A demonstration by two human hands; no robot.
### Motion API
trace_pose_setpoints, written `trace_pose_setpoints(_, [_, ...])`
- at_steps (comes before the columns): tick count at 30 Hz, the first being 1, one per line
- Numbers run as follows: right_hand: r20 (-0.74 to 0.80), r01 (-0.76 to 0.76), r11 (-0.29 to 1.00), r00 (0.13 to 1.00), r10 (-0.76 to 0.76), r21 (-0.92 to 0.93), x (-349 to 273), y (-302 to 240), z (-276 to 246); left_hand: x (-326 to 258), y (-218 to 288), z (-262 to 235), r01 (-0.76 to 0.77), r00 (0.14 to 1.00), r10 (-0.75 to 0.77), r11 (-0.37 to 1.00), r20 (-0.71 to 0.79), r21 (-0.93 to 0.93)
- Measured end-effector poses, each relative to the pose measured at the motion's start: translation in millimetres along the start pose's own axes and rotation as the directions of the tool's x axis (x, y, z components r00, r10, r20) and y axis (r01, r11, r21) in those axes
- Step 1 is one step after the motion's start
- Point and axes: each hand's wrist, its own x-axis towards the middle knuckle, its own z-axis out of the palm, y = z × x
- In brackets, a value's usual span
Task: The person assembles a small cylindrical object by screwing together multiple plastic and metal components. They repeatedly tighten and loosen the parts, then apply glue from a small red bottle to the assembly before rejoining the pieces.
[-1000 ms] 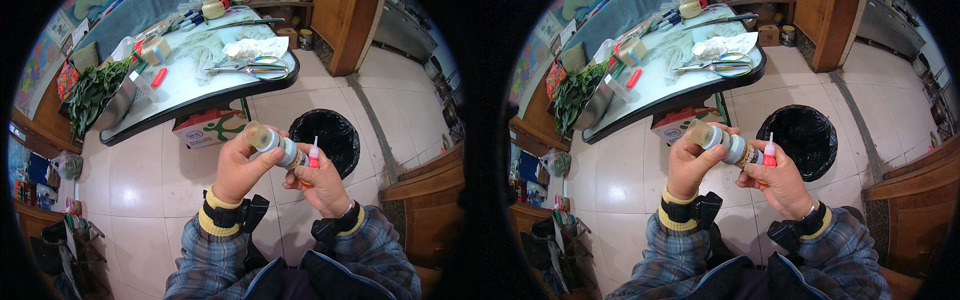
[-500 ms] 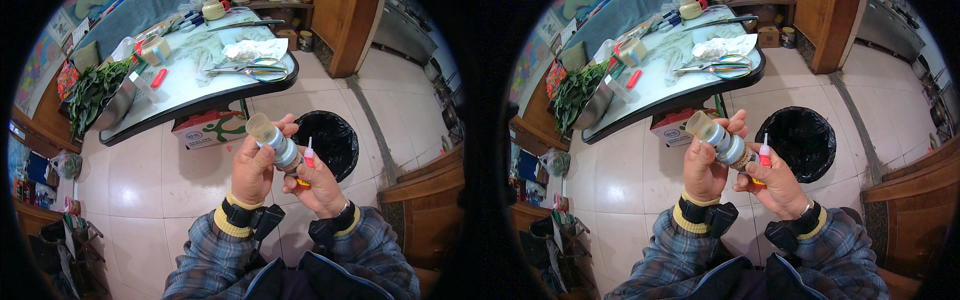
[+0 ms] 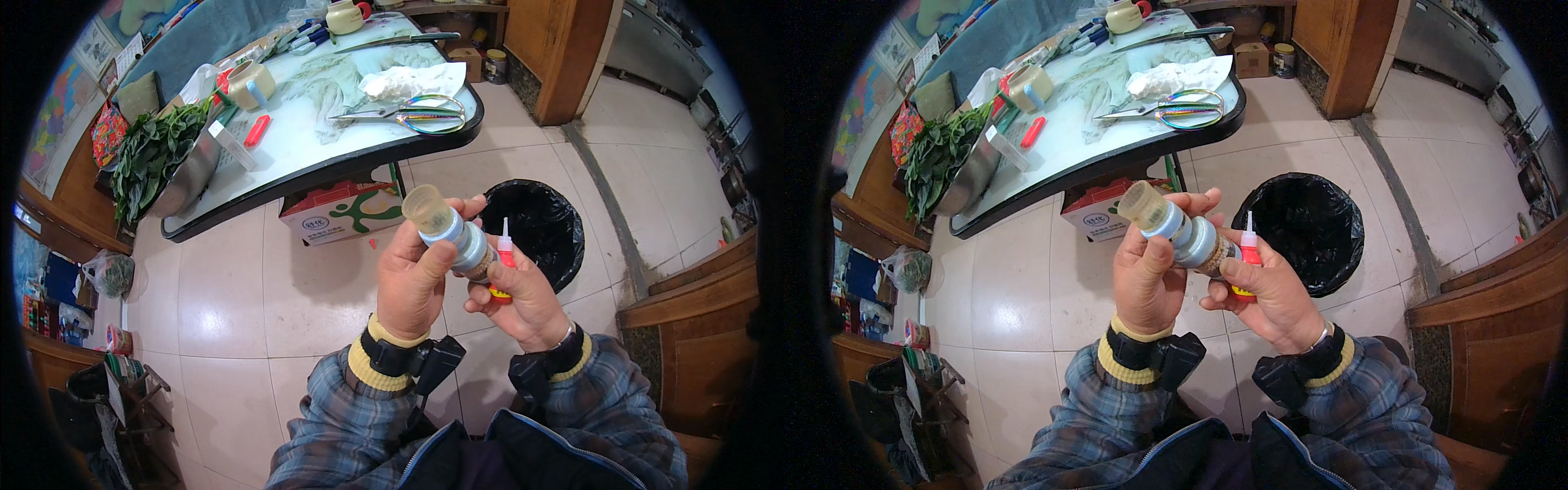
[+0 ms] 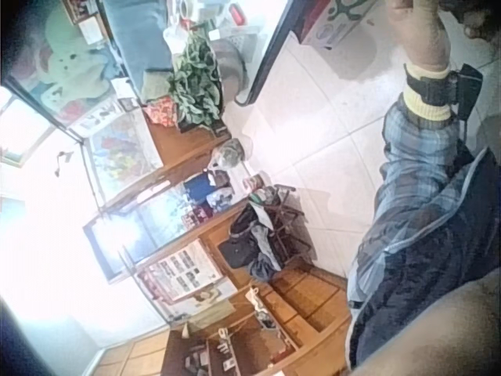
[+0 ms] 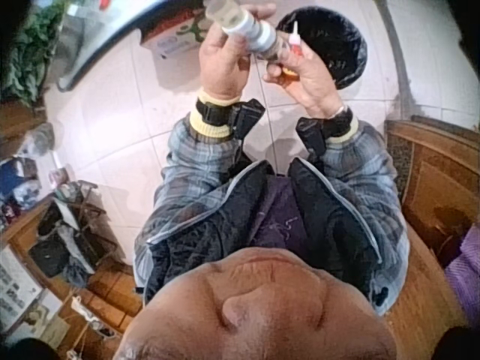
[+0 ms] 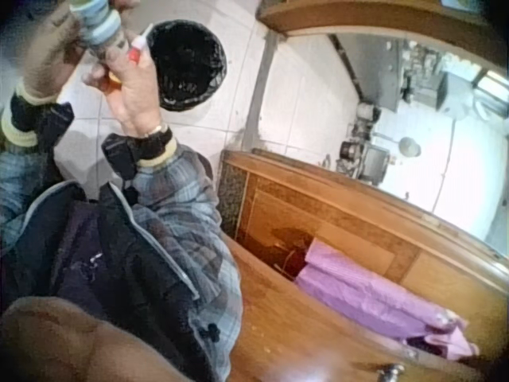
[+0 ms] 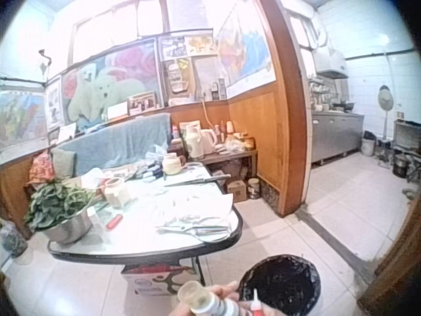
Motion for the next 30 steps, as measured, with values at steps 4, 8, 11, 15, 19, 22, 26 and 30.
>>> trace_pose_setpoints(4, [0.033, -0.012, 1.000, 0.999, 0.011, 0.009, 0.6, -0.3, -5.9, 4.5, -3.0, -3.7, 0.015, 0.996, 0.000, 0.983, 0.087, -0.182])
trace_pose_setpoints(8, [0.055, -0.055, 0.998, 0.997, 0.054, 0.021, 1.0, -0.2, -10.4, 7.5, -1.0, -13.3, 0.040, 0.989, -0.027, 0.996, 0.142, -0.083])
trace_pose_setpoints(11, [0.074, -0.034, 0.998, 0.997, 0.030, 0.051, 2.1, 4.8, -10.8, 4.7, -9.7, -9.5, 0.014, 0.990, 0.023, 0.965, 0.139, -0.261])
trace_pose_setpoints(15, [0.069, -0.026, 0.993, 0.997, 0.018, 0.117, -0.1, 12.3, -8.2, 2.4, -14.3, -6.6, 0.018, 0.995, 0.012, 0.952, 0.094, -0.305])
trace_pose_setpoints(19, [0.050, 0.015, 0.997, 0.999, -0.019, 0.080, 0.9, 13.3, -4.9, 1.9, -13.9, -2.3, -0.012, 1.000, 0.017, 0.975, 0.024, -0.221])
trace_pose_setpoints(22, [0.074, 0.091, 0.991, 0.994, -0.084, -0.097, 1.3, 7.6, -5.0, 4.1, -10.2, -3.8, -0.136, 0.990, 0.138, 0.979, 0.003, -0.149])
trace_pose_setpoints(26, [0.042, 0.209, 0.865, 0.976, -0.214, -0.457, 0.1, -6.7, -10.0, 8.0, 6.5, -22.4, -0.274, 0.961, 0.276, 0.953, -0.002, -0.129])
trace_pose_setpoints(30, [0.023, 0.215, 0.790, 0.969, -0.247, -0.574, 7.8, -15.6, -15.6, 4.3, 17.4, -37.1, -0.238, 0.968, 0.229, 0.968, -0.107, -0.083])
